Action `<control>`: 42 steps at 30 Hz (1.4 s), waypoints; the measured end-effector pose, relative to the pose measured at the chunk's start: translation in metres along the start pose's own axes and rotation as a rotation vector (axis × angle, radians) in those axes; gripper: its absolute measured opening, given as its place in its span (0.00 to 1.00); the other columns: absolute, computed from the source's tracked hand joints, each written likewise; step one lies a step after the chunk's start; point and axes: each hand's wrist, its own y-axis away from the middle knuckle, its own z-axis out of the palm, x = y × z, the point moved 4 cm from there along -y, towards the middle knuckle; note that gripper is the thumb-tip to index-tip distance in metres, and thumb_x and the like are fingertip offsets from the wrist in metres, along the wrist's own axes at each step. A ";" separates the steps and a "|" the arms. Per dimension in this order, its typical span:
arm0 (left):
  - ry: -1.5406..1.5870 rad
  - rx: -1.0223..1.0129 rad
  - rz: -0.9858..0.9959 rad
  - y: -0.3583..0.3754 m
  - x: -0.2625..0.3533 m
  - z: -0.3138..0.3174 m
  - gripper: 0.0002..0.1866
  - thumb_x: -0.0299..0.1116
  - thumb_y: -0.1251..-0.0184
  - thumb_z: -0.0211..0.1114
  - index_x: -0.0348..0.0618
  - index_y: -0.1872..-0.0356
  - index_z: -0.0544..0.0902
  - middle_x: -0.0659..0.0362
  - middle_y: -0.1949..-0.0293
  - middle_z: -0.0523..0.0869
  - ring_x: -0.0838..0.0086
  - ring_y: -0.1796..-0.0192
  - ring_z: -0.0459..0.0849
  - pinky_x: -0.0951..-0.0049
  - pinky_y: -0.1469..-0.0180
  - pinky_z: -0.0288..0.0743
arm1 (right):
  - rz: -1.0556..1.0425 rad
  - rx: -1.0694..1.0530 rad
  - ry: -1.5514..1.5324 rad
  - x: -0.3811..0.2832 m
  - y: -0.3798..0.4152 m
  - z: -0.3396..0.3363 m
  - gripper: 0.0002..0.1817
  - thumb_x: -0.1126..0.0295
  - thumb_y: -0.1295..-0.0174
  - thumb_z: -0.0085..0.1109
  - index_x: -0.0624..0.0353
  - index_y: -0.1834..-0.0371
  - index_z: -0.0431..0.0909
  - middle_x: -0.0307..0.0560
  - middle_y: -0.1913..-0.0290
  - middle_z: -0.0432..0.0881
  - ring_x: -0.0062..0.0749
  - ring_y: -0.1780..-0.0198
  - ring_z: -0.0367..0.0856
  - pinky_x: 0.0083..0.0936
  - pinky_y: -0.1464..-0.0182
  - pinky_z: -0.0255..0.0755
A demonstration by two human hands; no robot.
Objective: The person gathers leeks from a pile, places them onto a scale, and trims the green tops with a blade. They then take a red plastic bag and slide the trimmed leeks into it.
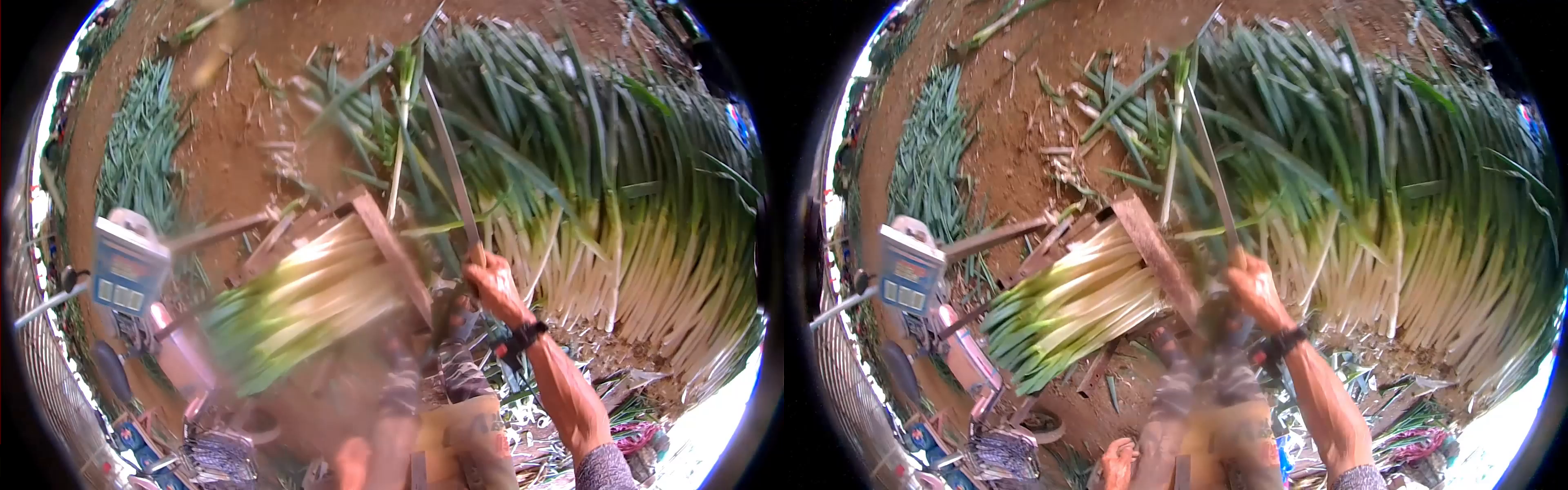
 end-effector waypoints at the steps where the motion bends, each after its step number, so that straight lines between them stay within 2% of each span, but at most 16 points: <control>1: -0.088 0.036 -0.026 0.005 0.023 -0.001 0.16 0.38 0.18 0.57 0.40 0.41 0.85 0.50 0.53 0.91 0.61 0.52 0.88 0.60 0.47 0.81 | -0.074 -0.025 0.053 0.000 -0.025 0.011 0.11 0.63 0.37 0.60 0.60 0.63 0.78 0.35 0.72 0.75 0.20 0.71 0.72 0.24 0.72 0.66; 2: -0.053 -0.019 -0.200 0.004 0.022 0.001 0.18 0.38 0.17 0.56 0.38 0.39 0.83 0.47 0.45 0.88 0.59 0.45 0.86 0.59 0.41 0.78 | -0.121 -0.045 -0.023 0.013 -0.049 0.023 0.13 0.62 0.37 0.60 0.62 0.61 0.78 0.36 0.70 0.77 0.21 0.69 0.74 0.26 0.68 0.70; 6: -0.345 0.151 0.098 0.006 -0.001 0.030 0.18 0.33 0.20 0.58 0.35 0.37 0.80 0.45 0.42 0.85 0.56 0.40 0.83 0.61 0.35 0.74 | -0.093 -0.125 0.143 0.062 -0.140 0.061 0.18 0.58 0.34 0.60 0.65 0.58 0.80 0.41 0.69 0.79 0.22 0.69 0.75 0.27 0.68 0.72; 8: -0.289 0.149 0.010 0.005 -0.014 0.038 0.18 0.30 0.21 0.58 0.34 0.37 0.80 0.45 0.41 0.84 0.55 0.39 0.82 0.60 0.35 0.74 | -0.136 -0.199 0.282 0.083 -0.175 0.076 0.18 0.59 0.32 0.59 0.67 0.58 0.80 0.47 0.70 0.78 0.25 0.70 0.75 0.31 0.71 0.72; 10: -0.290 0.180 -0.009 0.007 -0.003 0.044 0.18 0.27 0.23 0.57 0.34 0.37 0.80 0.44 0.41 0.82 0.52 0.40 0.82 0.58 0.37 0.75 | -0.248 -0.254 0.259 0.100 -0.200 0.097 0.19 0.60 0.33 0.59 0.66 0.51 0.82 0.43 0.66 0.80 0.26 0.65 0.74 0.28 0.61 0.72; 12: -0.318 0.216 0.006 0.003 0.000 0.048 0.17 0.26 0.24 0.56 0.33 0.38 0.80 0.43 0.42 0.82 0.50 0.40 0.82 0.57 0.38 0.76 | -0.155 -0.250 0.187 0.102 -0.216 0.114 0.18 0.63 0.34 0.57 0.67 0.51 0.82 0.52 0.62 0.83 0.32 0.58 0.80 0.30 0.50 0.75; 15: -0.316 0.248 0.028 -0.005 0.013 0.051 0.17 0.29 0.24 0.55 0.33 0.39 0.80 0.43 0.45 0.82 0.49 0.43 0.82 0.56 0.41 0.76 | -0.213 -0.300 0.125 0.137 -0.267 0.129 0.16 0.66 0.35 0.58 0.67 0.51 0.82 0.50 0.62 0.84 0.30 0.61 0.80 0.29 0.55 0.77; 17: -0.274 0.250 -0.006 -0.007 0.010 0.053 0.18 0.31 0.23 0.54 0.33 0.40 0.80 0.43 0.46 0.82 0.49 0.45 0.82 0.56 0.42 0.76 | -0.418 -0.344 0.520 0.184 -0.326 0.141 0.14 0.70 0.35 0.62 0.64 0.49 0.84 0.51 0.60 0.87 0.37 0.64 0.85 0.28 0.56 0.82; 21: -0.314 0.254 -0.022 -0.008 -0.002 0.051 0.19 0.34 0.23 0.54 0.32 0.40 0.80 0.43 0.47 0.82 0.49 0.46 0.81 0.56 0.42 0.75 | -0.604 -0.285 1.108 0.176 -0.337 0.158 0.14 0.66 0.34 0.59 0.63 0.51 0.83 0.55 0.65 0.87 0.39 0.63 0.87 0.31 0.56 0.81; 23: -0.300 0.266 0.014 -0.008 0.004 0.050 0.19 0.35 0.23 0.55 0.33 0.40 0.81 0.43 0.46 0.82 0.49 0.45 0.81 0.56 0.41 0.74 | -0.257 -0.167 0.785 0.154 -0.322 0.146 0.16 0.62 0.32 0.57 0.64 0.52 0.83 0.54 0.69 0.86 0.39 0.63 0.88 0.33 0.56 0.80; 26: -0.271 0.239 0.003 -0.013 0.021 0.046 0.19 0.32 0.23 0.54 0.33 0.39 0.81 0.43 0.46 0.82 0.49 0.44 0.81 0.55 0.39 0.74 | -0.158 -0.250 0.362 0.133 -0.290 0.124 0.17 0.59 0.33 0.60 0.63 0.53 0.83 0.53 0.72 0.83 0.36 0.66 0.85 0.33 0.58 0.78; 30: -0.320 0.233 0.086 -0.009 -0.001 0.041 0.18 0.30 0.22 0.53 0.33 0.39 0.81 0.42 0.44 0.83 0.48 0.41 0.81 0.54 0.36 0.73 | -0.241 -0.122 0.300 0.092 -0.231 0.084 0.19 0.61 0.33 0.63 0.66 0.49 0.81 0.41 0.65 0.82 0.26 0.63 0.78 0.31 0.58 0.74; 33: -0.336 0.201 0.096 -0.009 -0.008 0.038 0.17 0.29 0.22 0.54 0.33 0.39 0.80 0.41 0.44 0.83 0.47 0.39 0.81 0.54 0.35 0.72 | -0.273 -0.044 0.166 0.070 -0.184 0.050 0.13 0.63 0.34 0.62 0.62 0.56 0.79 0.37 0.67 0.78 0.24 0.64 0.73 0.29 0.60 0.71; 36: -0.311 0.154 0.040 -0.012 -0.004 0.034 0.16 0.28 0.25 0.56 0.36 0.42 0.82 0.42 0.47 0.84 0.47 0.40 0.80 0.54 0.35 0.73 | -0.068 0.123 0.143 0.034 -0.116 0.024 0.10 0.65 0.35 0.63 0.58 0.58 0.78 0.36 0.68 0.78 0.22 0.68 0.75 0.25 0.68 0.71; 39: -0.358 0.071 0.155 -0.024 0.030 0.027 0.14 0.27 0.27 0.58 0.37 0.45 0.84 0.43 0.48 0.85 0.47 0.40 0.80 0.54 0.35 0.73 | -0.027 0.157 -0.133 0.010 -0.040 0.007 0.11 0.66 0.35 0.66 0.58 0.56 0.77 0.36 0.68 0.78 0.18 0.70 0.75 0.21 0.71 0.69; 42: -0.214 -0.074 0.215 -0.036 0.098 0.032 0.13 0.29 0.28 0.61 0.42 0.46 0.85 0.43 0.48 0.85 0.50 0.39 0.82 0.55 0.34 0.72 | 0.024 0.228 -0.064 -0.012 0.045 -0.011 0.13 0.63 0.35 0.70 0.56 0.57 0.77 0.31 0.71 0.75 0.16 0.76 0.70 0.19 0.76 0.63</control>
